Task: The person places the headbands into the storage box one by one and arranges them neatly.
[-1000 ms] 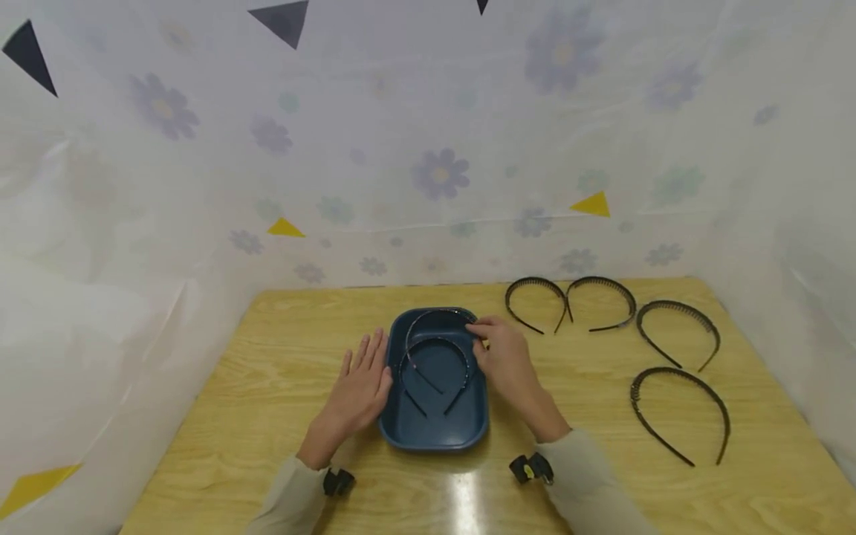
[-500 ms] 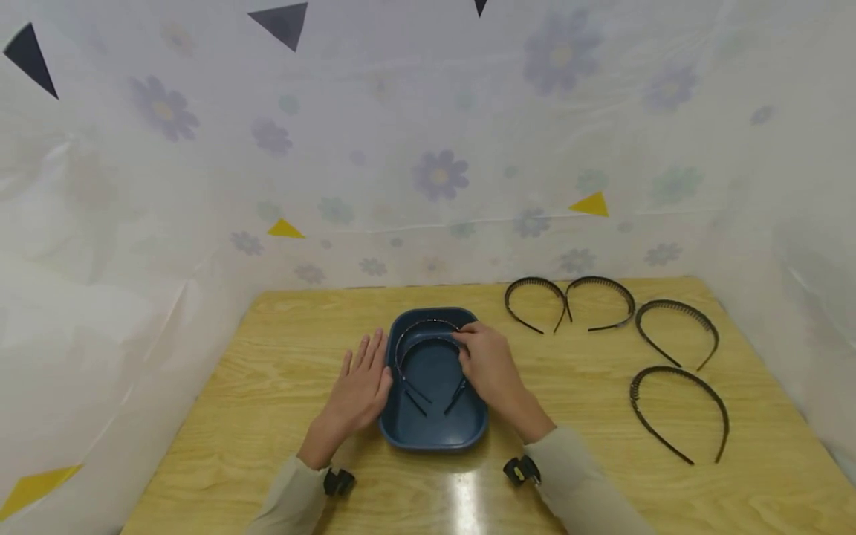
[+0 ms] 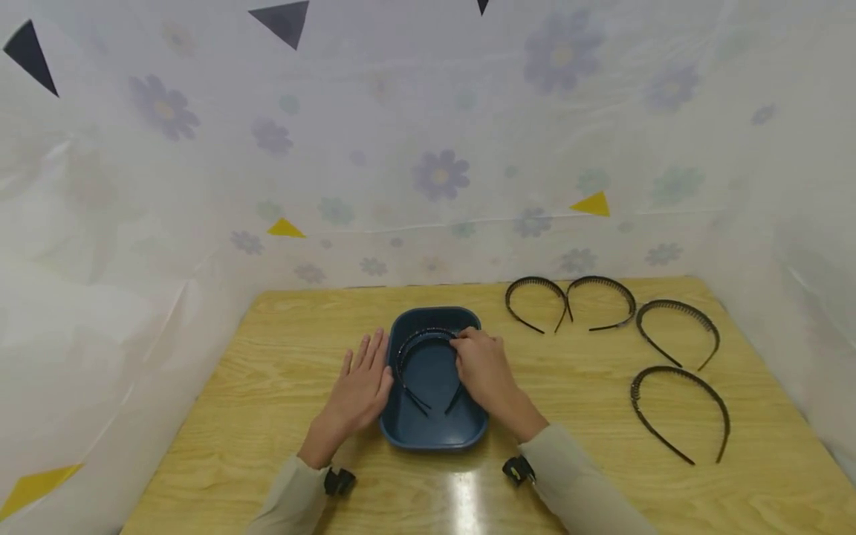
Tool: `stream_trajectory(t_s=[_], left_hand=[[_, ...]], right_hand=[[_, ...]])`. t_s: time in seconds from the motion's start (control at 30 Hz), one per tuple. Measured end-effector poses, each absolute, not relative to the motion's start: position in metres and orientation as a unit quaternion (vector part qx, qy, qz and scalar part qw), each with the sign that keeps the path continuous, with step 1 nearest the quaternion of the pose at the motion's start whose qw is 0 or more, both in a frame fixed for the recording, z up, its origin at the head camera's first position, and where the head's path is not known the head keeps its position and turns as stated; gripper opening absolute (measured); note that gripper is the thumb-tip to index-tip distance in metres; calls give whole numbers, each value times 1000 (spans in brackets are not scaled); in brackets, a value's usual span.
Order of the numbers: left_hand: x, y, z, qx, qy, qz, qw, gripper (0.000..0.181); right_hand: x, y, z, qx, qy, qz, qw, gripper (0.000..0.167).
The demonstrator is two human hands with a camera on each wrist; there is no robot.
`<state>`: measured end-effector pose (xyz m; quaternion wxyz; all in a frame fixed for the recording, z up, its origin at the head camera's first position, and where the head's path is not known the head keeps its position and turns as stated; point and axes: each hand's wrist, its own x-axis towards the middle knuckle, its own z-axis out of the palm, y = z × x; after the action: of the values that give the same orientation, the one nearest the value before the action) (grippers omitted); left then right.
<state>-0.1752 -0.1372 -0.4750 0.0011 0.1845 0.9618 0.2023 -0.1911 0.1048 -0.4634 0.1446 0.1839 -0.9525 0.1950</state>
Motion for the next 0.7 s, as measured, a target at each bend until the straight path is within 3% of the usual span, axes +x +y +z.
stream_trajectory(t_s=[0.7], left_hand=[[-175, -138, -475, 181, 967, 181, 4, 60]], right_hand=[[-193, 98, -471, 200, -955, 126, 177, 17]])
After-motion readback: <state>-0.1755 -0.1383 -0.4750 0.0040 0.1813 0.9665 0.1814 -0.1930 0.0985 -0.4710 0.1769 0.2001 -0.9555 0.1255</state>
